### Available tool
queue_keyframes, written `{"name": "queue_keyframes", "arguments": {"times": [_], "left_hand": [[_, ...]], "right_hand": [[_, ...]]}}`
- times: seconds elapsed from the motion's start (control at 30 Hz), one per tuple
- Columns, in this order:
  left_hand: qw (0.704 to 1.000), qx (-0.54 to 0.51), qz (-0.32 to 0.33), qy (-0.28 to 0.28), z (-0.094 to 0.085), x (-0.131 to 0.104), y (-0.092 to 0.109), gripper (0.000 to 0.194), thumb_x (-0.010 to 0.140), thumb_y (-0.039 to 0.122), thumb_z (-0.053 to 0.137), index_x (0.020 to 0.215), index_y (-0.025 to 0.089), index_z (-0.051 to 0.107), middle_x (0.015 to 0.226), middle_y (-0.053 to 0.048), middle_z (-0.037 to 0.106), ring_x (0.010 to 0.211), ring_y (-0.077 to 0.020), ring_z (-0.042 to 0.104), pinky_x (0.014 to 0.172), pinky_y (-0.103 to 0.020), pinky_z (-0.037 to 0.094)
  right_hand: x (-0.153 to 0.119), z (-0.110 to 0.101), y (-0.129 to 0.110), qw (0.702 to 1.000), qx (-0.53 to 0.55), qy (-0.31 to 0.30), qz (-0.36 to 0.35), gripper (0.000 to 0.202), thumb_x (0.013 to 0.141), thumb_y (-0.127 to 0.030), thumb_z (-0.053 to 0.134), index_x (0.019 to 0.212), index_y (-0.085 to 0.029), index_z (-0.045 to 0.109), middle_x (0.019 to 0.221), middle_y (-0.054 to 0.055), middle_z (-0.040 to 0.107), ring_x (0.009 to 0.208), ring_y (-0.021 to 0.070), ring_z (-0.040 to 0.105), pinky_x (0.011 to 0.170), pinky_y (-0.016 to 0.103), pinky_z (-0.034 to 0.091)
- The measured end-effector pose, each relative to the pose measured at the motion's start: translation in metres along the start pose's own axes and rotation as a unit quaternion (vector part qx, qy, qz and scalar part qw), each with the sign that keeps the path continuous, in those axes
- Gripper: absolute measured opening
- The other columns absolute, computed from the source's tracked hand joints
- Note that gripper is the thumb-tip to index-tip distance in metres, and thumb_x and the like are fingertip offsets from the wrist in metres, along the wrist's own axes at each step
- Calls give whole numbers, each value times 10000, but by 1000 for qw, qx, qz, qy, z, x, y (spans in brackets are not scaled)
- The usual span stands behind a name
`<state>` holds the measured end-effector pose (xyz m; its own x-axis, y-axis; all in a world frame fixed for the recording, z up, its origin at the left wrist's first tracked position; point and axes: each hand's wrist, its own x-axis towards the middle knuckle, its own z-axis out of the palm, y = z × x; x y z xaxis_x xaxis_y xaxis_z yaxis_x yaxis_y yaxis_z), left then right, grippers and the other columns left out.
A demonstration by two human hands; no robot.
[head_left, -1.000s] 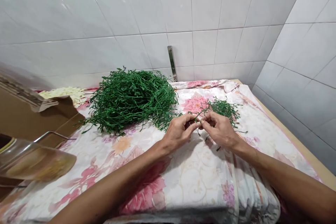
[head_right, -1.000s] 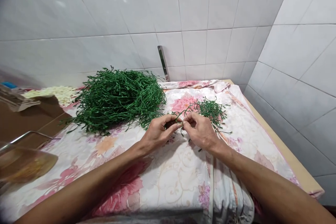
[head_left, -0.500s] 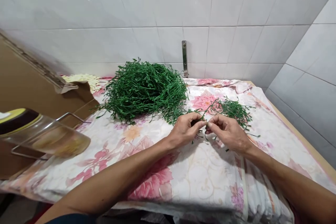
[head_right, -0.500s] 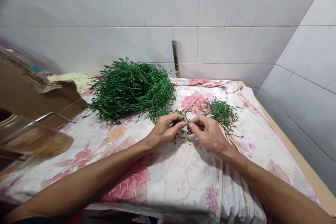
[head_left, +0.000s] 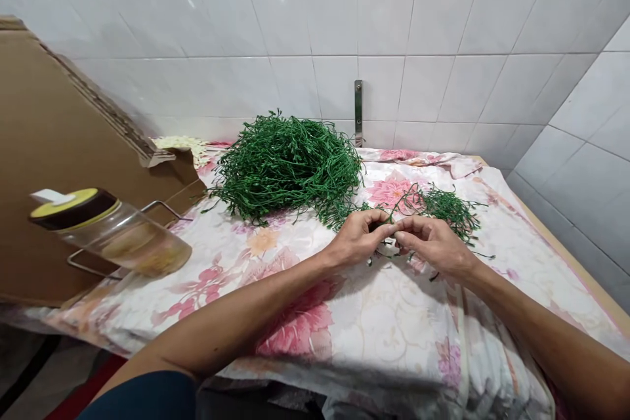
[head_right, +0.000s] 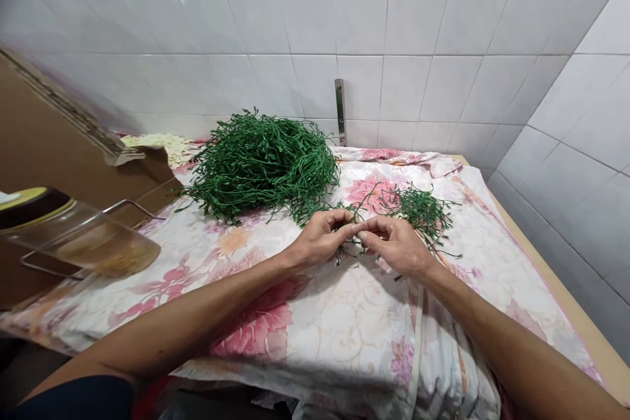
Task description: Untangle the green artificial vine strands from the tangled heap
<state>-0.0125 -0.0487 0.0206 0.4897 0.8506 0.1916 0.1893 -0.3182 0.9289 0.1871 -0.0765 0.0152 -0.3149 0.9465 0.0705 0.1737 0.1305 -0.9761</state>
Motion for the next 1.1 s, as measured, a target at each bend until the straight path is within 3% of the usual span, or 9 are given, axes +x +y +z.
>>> {"name": "queue_keyframes", "arguments": {"times": [0.2, 0.33, 0.47, 0.7, 0.93, 1.1], "left_hand": [[974, 163, 134, 80, 3, -4, 1, 222, 948, 306, 585, 792, 154, 625, 749, -16, 594, 714, -130, 526, 687, -255, 408], [960, 203, 173, 84, 5, -7, 2, 139, 946, 243, 547, 891, 161, 645, 796, -28, 631, 724, -133, 548, 696, -253, 419], [977, 172, 110, 67, 3, -8, 6, 202, 950, 301, 550, 830, 160, 631, 722, 0, 589, 665, -118, 501, 648, -245, 393], [999, -18, -21, 31, 2, -2, 8, 286, 911, 434, 627, 836, 160, 608, 616, 32, 552, 531, -94, 494, 528, -218, 381], [999, -41, -26, 22, 1, 1, 2, 254, 873, 386, 664, 825, 142, 616, 675, 21, 555, 558, -82, 484, 533, -214, 366], [998, -52, -27, -2, 0, 4, 0, 273, 840, 394, 698, 805, 135, 618, 702, 8, 560, 610, -94, 480, 564, -226, 357]], "right_hand": [[0, 2, -8, 999, -35, 10, -15, 211, 861, -351, 656, 921, -154, 701, 768, 11, 659, 652, 127, 597, 587, 245, 493], [0, 8, -5, 998, -43, 37, -31, 154, 835, -313, 660, 873, -164, 659, 755, 4, 642, 645, 123, 586, 574, 237, 481], [-3, 11, -6, 993, -71, 74, -60, 175, 853, -326, 660, 927, -168, 651, 810, 19, 664, 682, 133, 605, 615, 250, 497], [-8, 3, -5, 988, -112, 72, -73, 238, 911, -400, 656, 995, -178, 676, 829, 29, 685, 648, 132, 573, 564, 247, 464], [-9, 1, -5, 983, -163, 70, -54, 218, 908, -401, 661, 967, -193, 687, 785, 23, 679, 604, 139, 570, 529, 257, 464], [-8, 3, -6, 988, -139, 55, -39, 226, 894, -417, 667, 937, -195, 669, 706, -2, 621, 570, 134, 554, 501, 256, 463]]}}
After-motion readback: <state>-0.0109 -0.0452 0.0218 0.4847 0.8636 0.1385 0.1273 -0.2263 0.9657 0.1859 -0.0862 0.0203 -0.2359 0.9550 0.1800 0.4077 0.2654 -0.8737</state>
